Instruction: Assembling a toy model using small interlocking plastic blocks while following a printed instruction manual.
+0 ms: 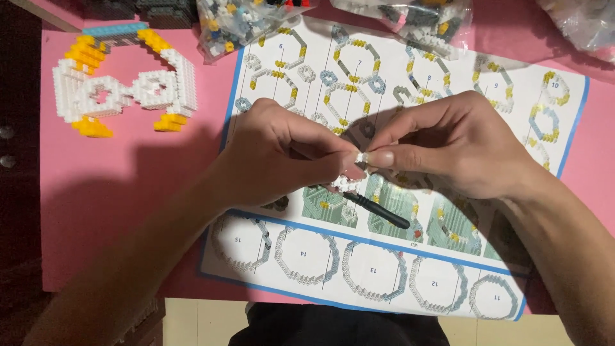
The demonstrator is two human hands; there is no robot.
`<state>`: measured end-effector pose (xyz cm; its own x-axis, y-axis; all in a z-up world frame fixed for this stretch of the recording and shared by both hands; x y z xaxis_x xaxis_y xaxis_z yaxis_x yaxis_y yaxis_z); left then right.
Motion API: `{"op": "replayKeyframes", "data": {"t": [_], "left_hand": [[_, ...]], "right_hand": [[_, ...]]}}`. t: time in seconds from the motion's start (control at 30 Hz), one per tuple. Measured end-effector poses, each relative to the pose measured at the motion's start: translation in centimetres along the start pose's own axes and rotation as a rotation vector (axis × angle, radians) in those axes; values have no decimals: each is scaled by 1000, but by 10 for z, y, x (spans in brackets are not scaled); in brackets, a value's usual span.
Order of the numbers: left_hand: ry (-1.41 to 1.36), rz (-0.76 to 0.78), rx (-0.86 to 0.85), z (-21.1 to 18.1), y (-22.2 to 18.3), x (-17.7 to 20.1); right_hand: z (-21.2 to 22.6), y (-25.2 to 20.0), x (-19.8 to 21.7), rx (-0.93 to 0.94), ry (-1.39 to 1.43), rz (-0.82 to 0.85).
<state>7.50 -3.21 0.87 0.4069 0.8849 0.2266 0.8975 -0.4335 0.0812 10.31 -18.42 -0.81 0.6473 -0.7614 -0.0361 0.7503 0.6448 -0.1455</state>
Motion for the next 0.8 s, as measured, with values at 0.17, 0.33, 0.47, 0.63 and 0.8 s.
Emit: {"op": "replayKeyframes", "data": {"t": [0.17, 0.33, 0.47, 0.63, 0.8], "left_hand": [[45, 9, -19, -2, 0, 0], [45, 16, 11, 0, 0, 0], [48, 11, 46, 2, 0, 1], [7, 12, 78, 6, 0, 0], [70, 18, 130, 6, 1, 2]], "right_hand": [[3, 0, -3, 37, -12, 37], [2, 0, -3, 35, -26, 28], [1, 1, -2, 21, -45, 22], [-1, 0, -3, 9, -24, 20], [-1, 0, -1, 8, -41, 8]]}}
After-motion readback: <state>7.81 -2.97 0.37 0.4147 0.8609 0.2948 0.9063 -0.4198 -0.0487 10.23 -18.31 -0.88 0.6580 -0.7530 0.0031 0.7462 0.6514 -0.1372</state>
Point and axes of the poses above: each hand's wrist, its own y-axis towards the middle knuckle, its own x-axis out of the back of the hand, z = x × y, the point moved 9 cm from there along y, towards the middle knuckle, and after that the axes turned 3 degrees about x, right-handed, at the moved point
